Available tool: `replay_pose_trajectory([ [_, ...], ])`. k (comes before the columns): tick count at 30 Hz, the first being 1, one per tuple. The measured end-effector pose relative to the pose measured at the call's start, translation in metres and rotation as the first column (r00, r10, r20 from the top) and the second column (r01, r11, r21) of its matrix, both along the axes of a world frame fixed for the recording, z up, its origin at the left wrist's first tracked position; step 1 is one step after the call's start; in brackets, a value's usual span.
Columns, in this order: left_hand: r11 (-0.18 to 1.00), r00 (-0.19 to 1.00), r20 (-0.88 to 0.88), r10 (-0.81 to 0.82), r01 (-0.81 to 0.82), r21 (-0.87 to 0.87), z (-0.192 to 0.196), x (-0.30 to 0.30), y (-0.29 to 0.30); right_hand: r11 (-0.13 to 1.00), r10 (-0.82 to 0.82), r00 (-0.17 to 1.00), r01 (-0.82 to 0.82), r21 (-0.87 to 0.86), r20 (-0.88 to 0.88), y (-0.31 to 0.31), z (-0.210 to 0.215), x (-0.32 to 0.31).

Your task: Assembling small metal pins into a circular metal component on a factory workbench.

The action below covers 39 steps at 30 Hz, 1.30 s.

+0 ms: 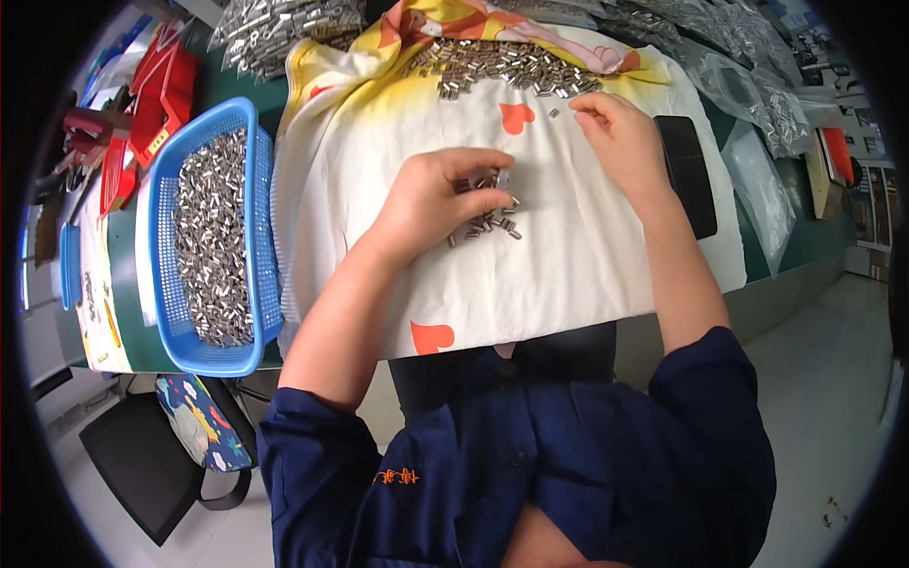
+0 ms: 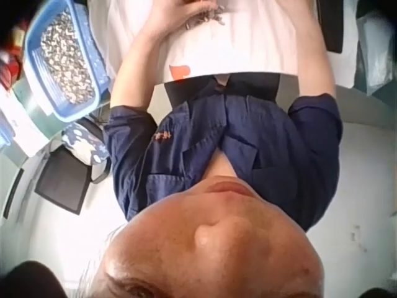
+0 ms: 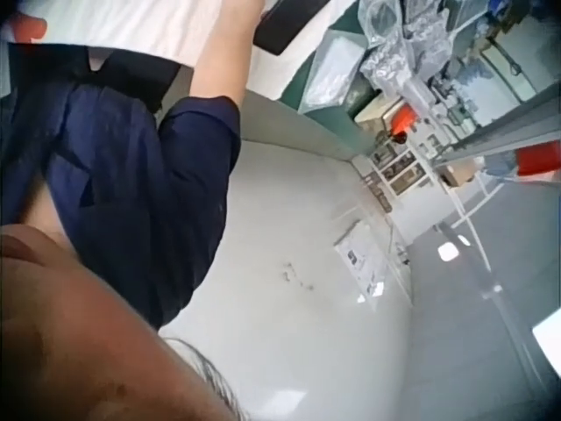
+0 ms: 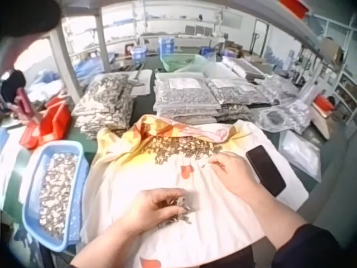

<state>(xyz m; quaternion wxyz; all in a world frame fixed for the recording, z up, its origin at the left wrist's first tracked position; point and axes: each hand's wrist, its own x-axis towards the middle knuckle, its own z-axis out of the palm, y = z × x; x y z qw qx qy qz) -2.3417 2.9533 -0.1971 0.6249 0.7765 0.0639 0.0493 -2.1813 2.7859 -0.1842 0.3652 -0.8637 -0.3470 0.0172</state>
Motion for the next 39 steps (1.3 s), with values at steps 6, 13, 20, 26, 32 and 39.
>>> replay_pose_trajectory([
  [6, 0.947, 0.967, 0.045, -0.252, 0.236, 0.218, 0.002, -0.002, -0.004, 0.967, 0.192, 0.914, -0.113, -0.229, 0.357, 0.013, -0.019, 0.012],
  [13, 0.943, 0.973, -0.107, -0.205, 0.167, -0.289, 0.003, -0.008, 0.0, 0.974, 0.177, 0.965, -0.144, -0.174, 0.193, 0.019, -0.011, -0.008],
  [20, 0.818, 0.995, 0.016, 0.103, -0.076, -0.57, -0.007, 0.002, 0.011, 0.885, 0.407, 0.811, -0.237, 0.4, -0.421, 0.027, 0.014, -0.047],
  [26, 0.828, 0.994, 0.026, 0.106, -0.073, -0.555, -0.008, 0.0, 0.011, 0.884, 0.408, 0.861, -0.29, 0.367, -0.302, 0.033, 0.014, -0.054],
  [32, 0.858, 0.993, 0.007, 0.121, -0.101, -0.504, -0.006, 0.0, 0.008, 0.903, 0.344, 0.935, -0.303, 0.304, -0.09, 0.033, 0.012, -0.06],
  [39, 0.908, 0.984, -0.03, 0.176, -0.174, -0.38, -0.005, -0.002, 0.006, 0.906, 0.31, 0.946, -0.325, 0.271, 0.1, 0.036, 0.008, -0.063],
])
